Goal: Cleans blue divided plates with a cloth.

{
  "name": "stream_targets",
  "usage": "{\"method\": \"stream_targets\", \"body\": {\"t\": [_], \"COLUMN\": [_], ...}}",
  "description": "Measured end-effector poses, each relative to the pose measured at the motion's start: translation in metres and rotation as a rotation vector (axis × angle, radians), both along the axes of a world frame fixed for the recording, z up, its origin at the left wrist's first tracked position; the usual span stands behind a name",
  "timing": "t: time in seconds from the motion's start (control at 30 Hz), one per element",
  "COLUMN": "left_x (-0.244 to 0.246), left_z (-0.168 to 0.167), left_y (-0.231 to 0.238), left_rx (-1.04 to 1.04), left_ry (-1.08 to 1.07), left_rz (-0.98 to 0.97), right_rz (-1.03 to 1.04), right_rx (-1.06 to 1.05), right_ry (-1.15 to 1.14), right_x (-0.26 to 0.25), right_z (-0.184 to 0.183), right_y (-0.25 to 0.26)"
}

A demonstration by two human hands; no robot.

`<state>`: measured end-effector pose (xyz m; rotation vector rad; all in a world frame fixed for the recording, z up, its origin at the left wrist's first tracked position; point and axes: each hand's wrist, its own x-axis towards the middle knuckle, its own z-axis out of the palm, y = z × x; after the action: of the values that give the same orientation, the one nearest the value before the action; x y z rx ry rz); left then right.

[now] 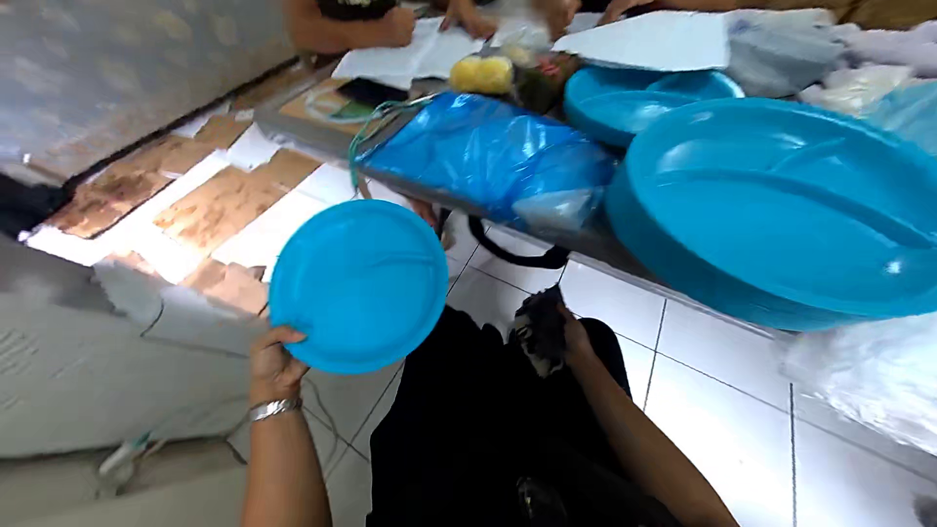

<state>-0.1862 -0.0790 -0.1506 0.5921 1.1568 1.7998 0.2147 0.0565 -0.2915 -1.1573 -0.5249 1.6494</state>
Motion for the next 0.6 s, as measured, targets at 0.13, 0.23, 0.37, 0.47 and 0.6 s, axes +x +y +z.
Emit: {"method": "stream_targets", "body": {"t": [0.13, 0.23, 0.37, 0.47, 0.6], "left_x": [0.037, 0.095, 0.171, 0.192, 0.181], "left_z": [-0.057, -0.091, -0.118, -0.114, -0.118], "left_y": [0.02, 0.053, 0.072, 0.065, 0.06], "left_rx": [-0.25, -0.23, -0.238, -0.338, -0.305], "left_ry": [-0.078, -0.124, -0.197, -0.229, -0.241], "left_rz": [-0.083, -0.366, -0.619, -0.71, -0.714], "right_rz": [-0.158, -0.237, -0.112, 0.15, 0.571], "right_rx": [0.093, 0.263, 0.632, 0.676, 0.856], "right_ry": [-0.156, -0.522, -1.255, -1.545, -1.441], "right_x": [0.003, -0.003, -0.001, -0.024, -0.092], "right_z": [0.034, 0.065, 0.075, 0.057, 0.032], "right_y": [-0.009, -0.018, -0.014, -0.006, -0.039]}}
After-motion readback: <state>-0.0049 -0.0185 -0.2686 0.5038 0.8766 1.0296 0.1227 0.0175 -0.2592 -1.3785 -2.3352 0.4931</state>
